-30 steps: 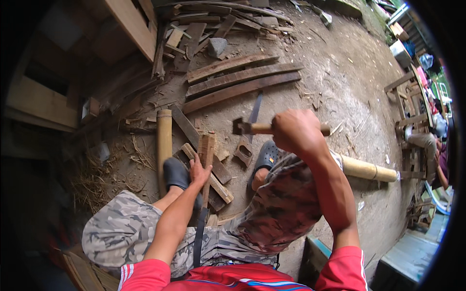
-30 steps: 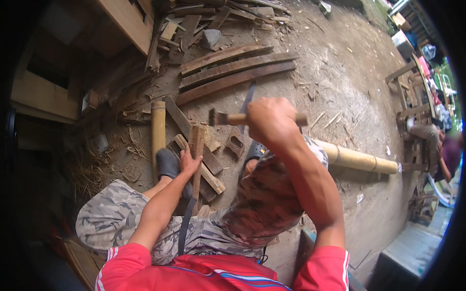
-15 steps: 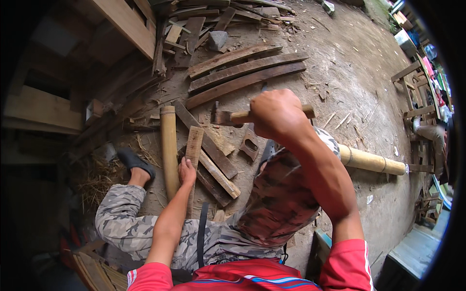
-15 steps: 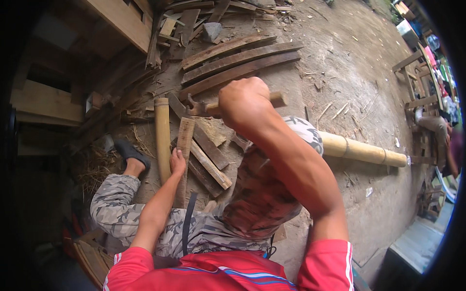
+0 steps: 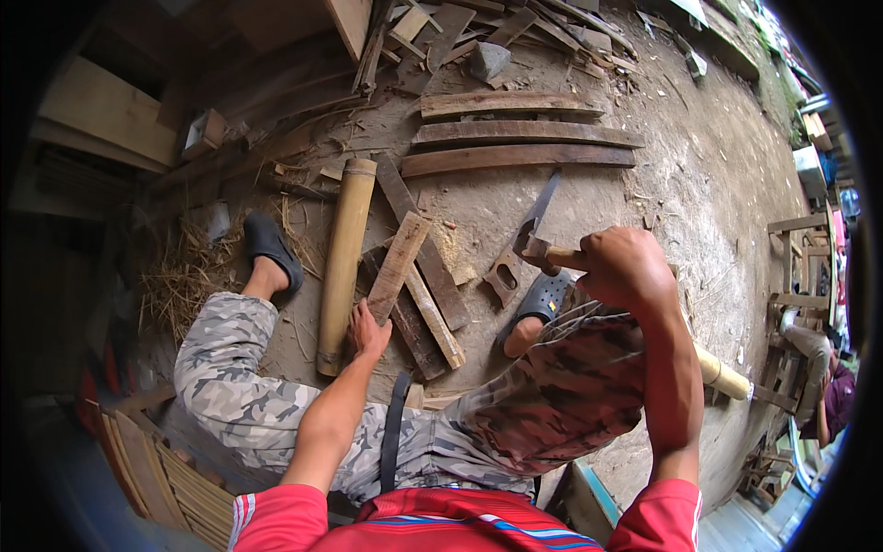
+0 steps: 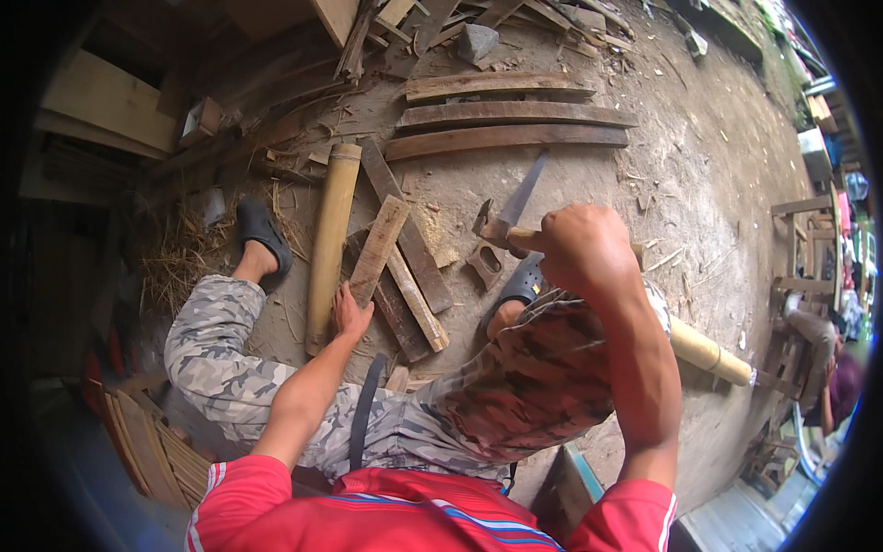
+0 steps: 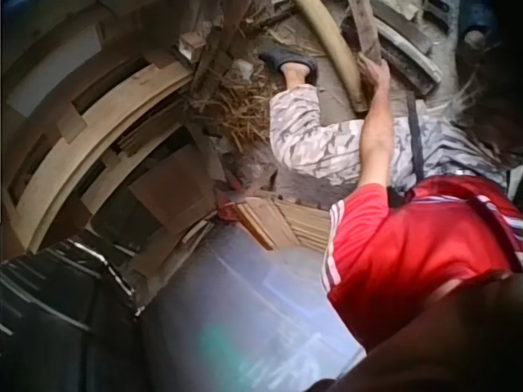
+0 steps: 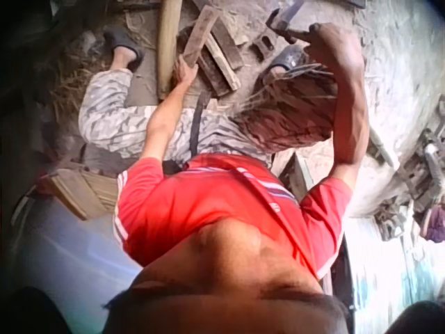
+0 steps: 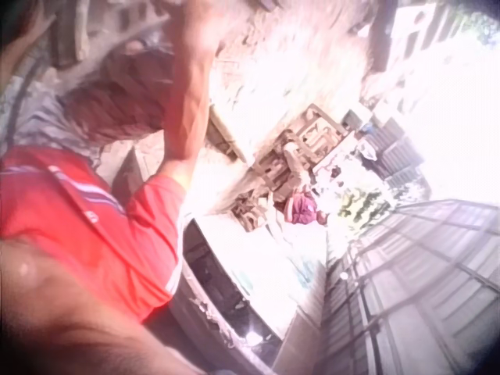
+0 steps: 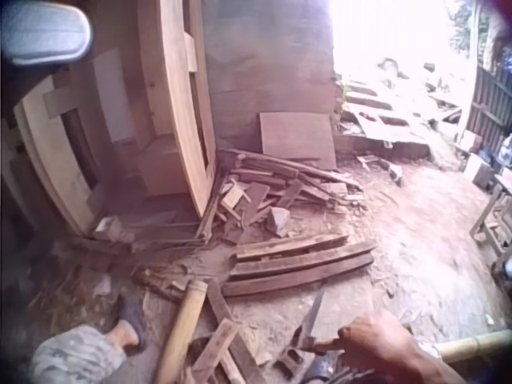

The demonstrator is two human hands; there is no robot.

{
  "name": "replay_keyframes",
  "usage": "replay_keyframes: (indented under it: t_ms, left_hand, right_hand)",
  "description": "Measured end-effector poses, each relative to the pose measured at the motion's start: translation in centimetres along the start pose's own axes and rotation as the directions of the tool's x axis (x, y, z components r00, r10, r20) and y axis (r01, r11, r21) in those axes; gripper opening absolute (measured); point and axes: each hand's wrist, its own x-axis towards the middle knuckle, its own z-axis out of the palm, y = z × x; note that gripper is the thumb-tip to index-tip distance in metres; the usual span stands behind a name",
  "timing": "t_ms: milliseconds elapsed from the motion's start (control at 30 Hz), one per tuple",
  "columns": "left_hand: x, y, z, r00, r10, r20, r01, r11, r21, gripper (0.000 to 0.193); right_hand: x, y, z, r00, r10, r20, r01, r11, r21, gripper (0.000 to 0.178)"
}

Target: The person sits on the floor and uses a hammer and chisel to carve and shape small wooden pieces. They repeatedly strike the chisel to remove wood shavings and refine the shape of the pieces.

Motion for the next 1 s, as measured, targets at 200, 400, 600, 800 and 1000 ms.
replay_keyframes:
  t_ms: [200, 400, 600, 800, 1000]
  left_hand:
    - [-1.1, 1.2, -1.9, 0.988, 0.128, 0.084, -0.105, 0.966, -0.236, 0.084]
    - [-1.0, 5.0, -2.5, 0.932, 0.361, 0.044, -0.346, 0.917, -0.201, 0.086]
    - [-1.3, 8.4, -0.5, 0.954, 0.24, 0.18, -0.238, 0.971, -0.031, 0.087]
    - [-1.7, 7.6, -0.8, 0.943, 0.259, 0.211, -0.271, 0.962, 0.031, 0.084]
    - [-2.0, 7.6, -1.3, 0.948, 0.231, 0.217, -0.252, 0.965, 0.075, 0.085]
  right_hand:
    - [-0.3, -0.5, -0.9, 0.999, -0.032, 0.036, 0.031, 0.999, 0.029, 0.023]
    - [-0.3, -0.5, -0.9, 0.999, -0.02, 0.03, 0.019, 0.999, 0.032, 0.024]
    - [-0.3, -0.1, -0.1, 0.998, 0.023, 0.062, -0.024, 1.0, 0.016, 0.024]
    - [-1.1, 1.0, 0.6, 0.998, 0.029, 0.046, -0.029, 1.0, 0.002, 0.026]
    - [-1.6, 0.9, 1.0, 0.995, 0.053, 0.088, -0.053, 0.999, 0.0, 0.029]
